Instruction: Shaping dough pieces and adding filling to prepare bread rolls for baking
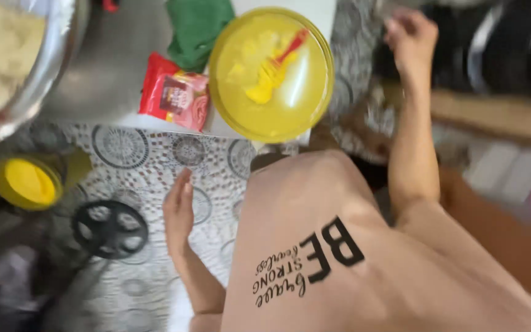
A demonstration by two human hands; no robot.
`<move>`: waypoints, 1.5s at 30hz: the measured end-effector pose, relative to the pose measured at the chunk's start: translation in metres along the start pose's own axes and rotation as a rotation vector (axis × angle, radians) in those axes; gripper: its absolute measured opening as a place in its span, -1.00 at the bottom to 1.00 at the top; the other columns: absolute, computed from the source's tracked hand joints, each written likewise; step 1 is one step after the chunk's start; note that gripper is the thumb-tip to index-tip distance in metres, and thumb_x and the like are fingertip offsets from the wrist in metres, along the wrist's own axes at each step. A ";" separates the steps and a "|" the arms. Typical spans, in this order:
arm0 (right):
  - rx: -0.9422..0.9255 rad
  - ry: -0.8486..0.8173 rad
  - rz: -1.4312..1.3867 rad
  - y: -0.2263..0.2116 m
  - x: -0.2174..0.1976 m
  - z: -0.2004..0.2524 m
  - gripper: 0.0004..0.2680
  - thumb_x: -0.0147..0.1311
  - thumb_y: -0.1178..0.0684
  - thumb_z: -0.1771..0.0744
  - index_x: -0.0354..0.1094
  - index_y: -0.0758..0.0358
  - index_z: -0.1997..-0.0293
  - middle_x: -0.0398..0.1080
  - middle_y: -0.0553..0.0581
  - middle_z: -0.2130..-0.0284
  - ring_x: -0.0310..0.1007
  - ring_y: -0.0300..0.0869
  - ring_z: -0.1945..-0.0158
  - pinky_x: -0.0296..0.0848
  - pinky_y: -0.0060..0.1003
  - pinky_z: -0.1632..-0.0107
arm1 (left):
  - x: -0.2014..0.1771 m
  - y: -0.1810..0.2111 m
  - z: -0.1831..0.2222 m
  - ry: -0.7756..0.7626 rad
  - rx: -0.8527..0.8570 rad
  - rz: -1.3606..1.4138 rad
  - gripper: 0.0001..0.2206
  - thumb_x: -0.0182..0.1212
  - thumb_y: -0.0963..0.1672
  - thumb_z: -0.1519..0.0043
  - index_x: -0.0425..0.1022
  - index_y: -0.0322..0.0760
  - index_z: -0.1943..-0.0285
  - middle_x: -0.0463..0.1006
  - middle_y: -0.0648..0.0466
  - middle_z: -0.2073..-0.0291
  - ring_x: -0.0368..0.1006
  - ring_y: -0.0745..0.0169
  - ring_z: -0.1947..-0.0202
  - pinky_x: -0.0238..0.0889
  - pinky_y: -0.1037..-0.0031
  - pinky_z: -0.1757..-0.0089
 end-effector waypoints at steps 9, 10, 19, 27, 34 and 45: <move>-0.077 -0.091 0.018 0.035 -0.002 -0.121 -0.84 0.02 0.32 -0.37 0.47 0.26 0.02 0.51 0.07 0.32 0.48 -0.24 0.28 0.53 -0.35 0.14 | 0.040 0.088 0.008 0.171 0.063 0.131 -0.45 -0.25 0.07 -0.40 0.26 -0.30 -0.46 0.44 -0.13 -0.32 0.31 0.00 -0.38 0.16 0.22 -0.29; 0.063 -0.113 -0.054 0.056 -0.002 -0.139 -0.81 -0.13 0.33 -0.41 0.44 0.30 0.01 0.49 0.10 0.44 0.47 -0.25 0.43 0.55 -0.39 0.27 | 0.051 0.102 0.010 0.168 0.077 0.184 -0.29 -0.34 0.20 -0.35 0.11 -0.28 -0.55 0.38 -0.22 -0.35 0.30 -0.18 -0.39 0.21 0.06 -0.28; -0.351 -0.143 0.311 0.056 -0.106 -0.363 -0.87 0.08 0.05 -0.40 0.57 0.21 0.14 0.53 0.05 0.36 0.43 -0.20 0.25 0.35 -0.21 0.14 | 0.129 0.266 -0.019 0.405 0.255 0.254 -0.51 -0.29 -0.14 -0.39 0.04 -0.51 -0.50 0.13 -0.67 -0.40 0.13 -0.49 -0.47 -0.01 0.04 -0.40; 0.067 -0.194 -0.107 0.037 -0.140 -0.534 -0.78 -0.05 0.27 -0.35 0.50 0.20 -0.04 0.44 0.03 0.51 0.41 -0.32 0.43 0.45 -0.43 0.29 | 0.238 0.530 -0.159 0.391 0.409 -0.050 -0.63 -0.07 -0.17 -0.44 0.35 -0.59 -0.35 0.51 -0.24 -0.20 0.42 0.04 -0.23 0.26 0.31 -0.27; -0.166 -0.439 -0.047 -0.088 -0.038 -0.737 -0.81 -0.12 0.19 -0.41 0.46 0.16 -0.04 0.19 -0.08 0.66 0.08 -0.40 0.60 0.08 -0.46 0.49 | 0.257 0.596 -0.297 0.590 0.425 0.206 -0.38 -0.33 0.04 -0.56 0.30 -0.80 -0.26 0.44 -0.47 -0.18 0.40 -0.29 -0.26 0.32 0.07 -0.20; -0.311 -0.443 0.300 -0.138 -0.054 -1.082 -0.82 0.09 0.30 -0.39 0.53 0.29 -0.08 0.47 0.32 0.40 0.49 -0.07 0.39 0.48 -0.20 0.31 | 0.301 0.804 -0.551 0.594 0.544 0.221 -0.68 -0.12 -0.19 -0.45 0.51 -0.45 -0.24 0.59 -0.26 -0.08 0.48 -0.37 -0.17 0.24 -0.09 -0.18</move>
Point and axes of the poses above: each hand's wrist, its own z-axis away from the middle knuckle, its own x-axis out of the palm, y = z × x, the point moved 9 cm from there along -z, towards the middle knuckle
